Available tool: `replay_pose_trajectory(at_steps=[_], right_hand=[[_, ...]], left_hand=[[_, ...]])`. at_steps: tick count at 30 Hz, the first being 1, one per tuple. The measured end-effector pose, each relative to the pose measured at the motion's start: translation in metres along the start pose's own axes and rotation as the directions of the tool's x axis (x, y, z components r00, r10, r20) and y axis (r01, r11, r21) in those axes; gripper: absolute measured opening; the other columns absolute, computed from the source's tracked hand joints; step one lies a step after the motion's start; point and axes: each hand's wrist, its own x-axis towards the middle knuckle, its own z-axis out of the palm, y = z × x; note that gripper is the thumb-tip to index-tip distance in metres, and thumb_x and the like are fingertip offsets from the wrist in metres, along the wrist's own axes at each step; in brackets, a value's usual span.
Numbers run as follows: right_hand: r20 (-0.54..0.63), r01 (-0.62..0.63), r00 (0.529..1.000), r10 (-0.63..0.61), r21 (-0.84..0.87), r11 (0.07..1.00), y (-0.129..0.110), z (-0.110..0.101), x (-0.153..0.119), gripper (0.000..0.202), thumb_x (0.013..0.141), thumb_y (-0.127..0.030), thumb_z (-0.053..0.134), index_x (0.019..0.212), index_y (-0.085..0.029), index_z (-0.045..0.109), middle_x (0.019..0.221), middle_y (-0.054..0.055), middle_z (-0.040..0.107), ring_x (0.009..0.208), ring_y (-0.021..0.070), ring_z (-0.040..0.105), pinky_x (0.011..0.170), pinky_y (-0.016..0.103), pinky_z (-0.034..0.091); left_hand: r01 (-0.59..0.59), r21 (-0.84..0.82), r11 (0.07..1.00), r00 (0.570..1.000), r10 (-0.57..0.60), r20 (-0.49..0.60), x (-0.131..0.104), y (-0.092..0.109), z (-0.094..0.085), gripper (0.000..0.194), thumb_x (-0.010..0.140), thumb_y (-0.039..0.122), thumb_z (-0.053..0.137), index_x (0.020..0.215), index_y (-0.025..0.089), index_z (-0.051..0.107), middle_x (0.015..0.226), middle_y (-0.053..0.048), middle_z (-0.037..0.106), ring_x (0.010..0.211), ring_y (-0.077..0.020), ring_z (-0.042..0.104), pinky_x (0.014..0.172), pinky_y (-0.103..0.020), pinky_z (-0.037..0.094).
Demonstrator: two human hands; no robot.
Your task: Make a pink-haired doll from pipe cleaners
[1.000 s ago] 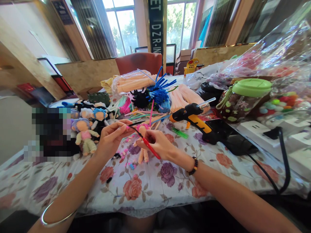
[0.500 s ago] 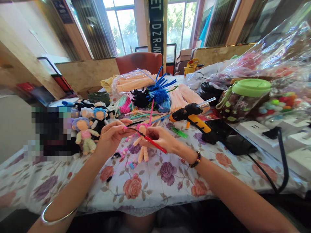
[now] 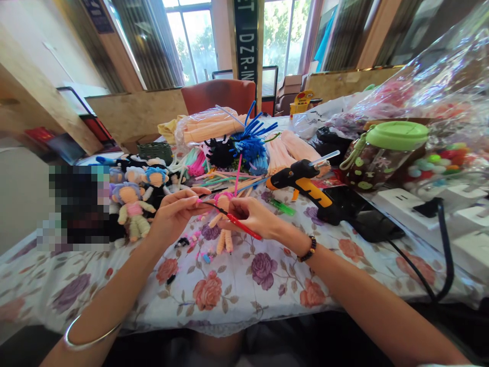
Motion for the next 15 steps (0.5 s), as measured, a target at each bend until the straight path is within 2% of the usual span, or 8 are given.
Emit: replay_pose_trajectory(at_steps=[15], right_hand=[[-0.011,-0.032,0.999,0.032,-0.006,0.999,0.0000,0.0014,0.0004,0.048,0.067,-0.060,0.068,0.076,-0.015,0.053,0.069,-0.002,0.045,0.059,0.0094,0.037,0.054,0.025,0.032]], left_hand=[[0.019,-0.028,0.999,0.999,-0.017,0.051,-0.0001,0.0026,0.0012,0.010,0.069,0.014,0.066,0.060,0.014,0.070,0.093,-0.003,0.071,0.070,-0.0136,0.069,0.071,-0.024,0.059]])
